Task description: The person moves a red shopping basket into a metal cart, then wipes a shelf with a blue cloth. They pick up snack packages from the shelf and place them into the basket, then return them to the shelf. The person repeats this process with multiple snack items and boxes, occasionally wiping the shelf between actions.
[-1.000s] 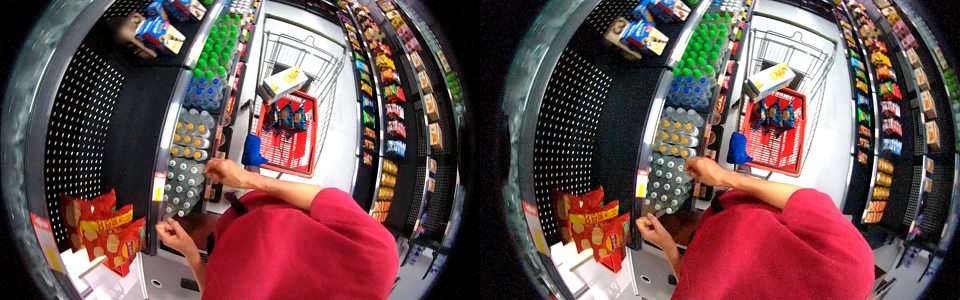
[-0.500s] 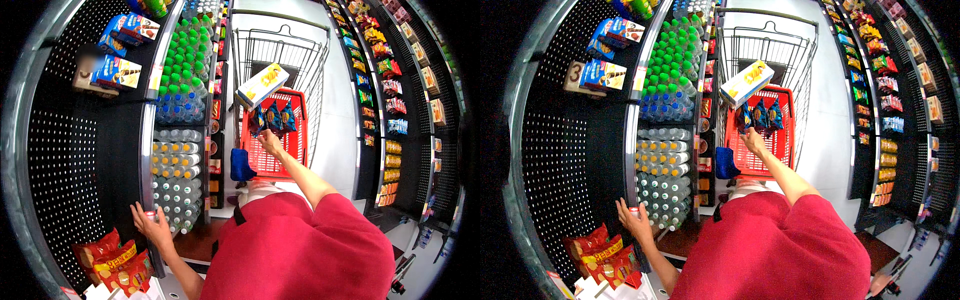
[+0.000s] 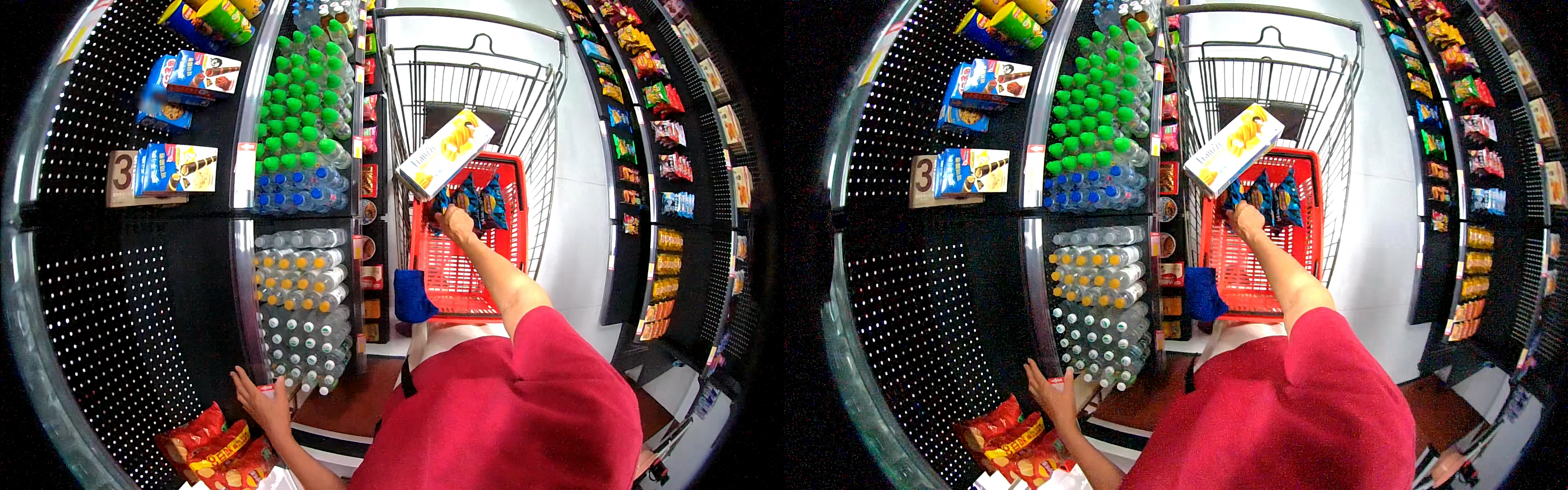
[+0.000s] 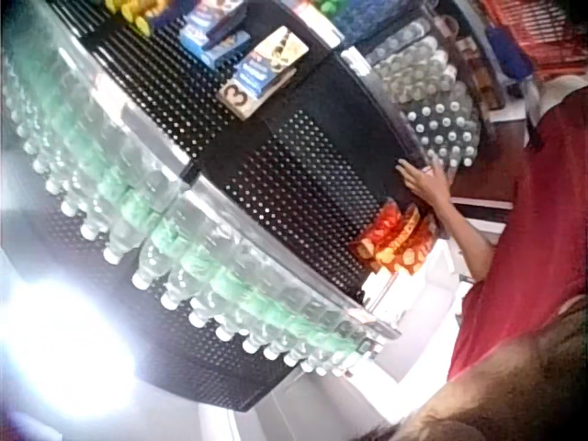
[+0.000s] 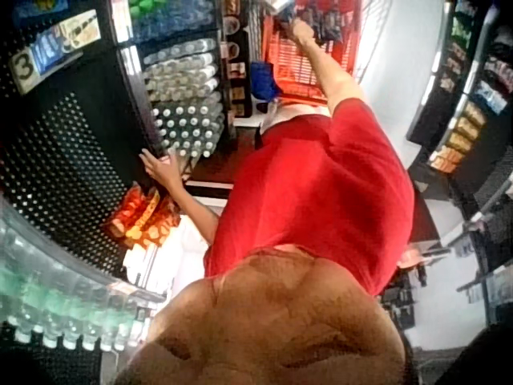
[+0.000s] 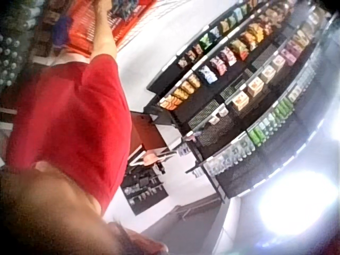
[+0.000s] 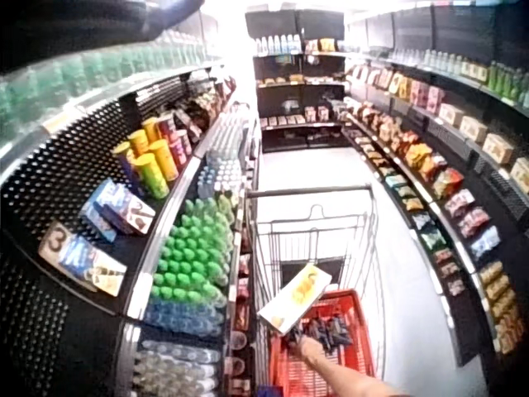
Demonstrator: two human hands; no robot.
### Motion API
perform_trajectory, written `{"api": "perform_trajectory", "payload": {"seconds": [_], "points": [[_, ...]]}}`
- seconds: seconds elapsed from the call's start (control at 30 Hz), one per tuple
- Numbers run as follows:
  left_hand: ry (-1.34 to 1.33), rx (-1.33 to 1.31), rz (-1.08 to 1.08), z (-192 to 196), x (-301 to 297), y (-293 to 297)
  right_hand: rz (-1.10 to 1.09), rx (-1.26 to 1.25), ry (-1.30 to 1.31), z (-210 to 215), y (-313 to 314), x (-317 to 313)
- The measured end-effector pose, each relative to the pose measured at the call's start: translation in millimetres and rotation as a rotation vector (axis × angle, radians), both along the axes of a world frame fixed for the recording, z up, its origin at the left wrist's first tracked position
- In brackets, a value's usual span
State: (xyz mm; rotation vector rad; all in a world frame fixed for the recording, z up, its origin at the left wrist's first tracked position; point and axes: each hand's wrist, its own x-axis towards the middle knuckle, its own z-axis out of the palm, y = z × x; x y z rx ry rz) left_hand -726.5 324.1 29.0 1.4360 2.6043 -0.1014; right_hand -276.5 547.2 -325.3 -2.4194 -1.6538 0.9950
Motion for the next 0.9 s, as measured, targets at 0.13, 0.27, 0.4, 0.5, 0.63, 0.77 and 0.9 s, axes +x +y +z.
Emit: {"api": "perform_trajectory", "payload": {"seconds": [0.13,0.27,0.4,0.5,0.63,0.77,0.9], "points": [[0.016,-0.006,0.014,-4,0,1,-0.009,-0.084,0.023,-13,1,7],[0.038,-0.022,0.009,-4,1,2,-0.104,-0.157,0.066,-15,-16,8],[0.048,-0.015,0.009,-6,-1,-2,-0.054,-0.039,0.184,4,-51,14],[0.053,-0.005,-0.015,-9,-5,-4,0.012,0.029,0.179,5,-78,23],[0.024,-0.009,-0.033,-4,-5,-4,-0.020,0.085,0.208,60,-103,27],[0.026,0.011,-0.078,-4,-10,-8,-0.021,0.166,0.226,102,-119,37],[0.071,-0.028,-0.052,1,-4,-2,0.055,0.339,0.236,183,-130,40]]}}
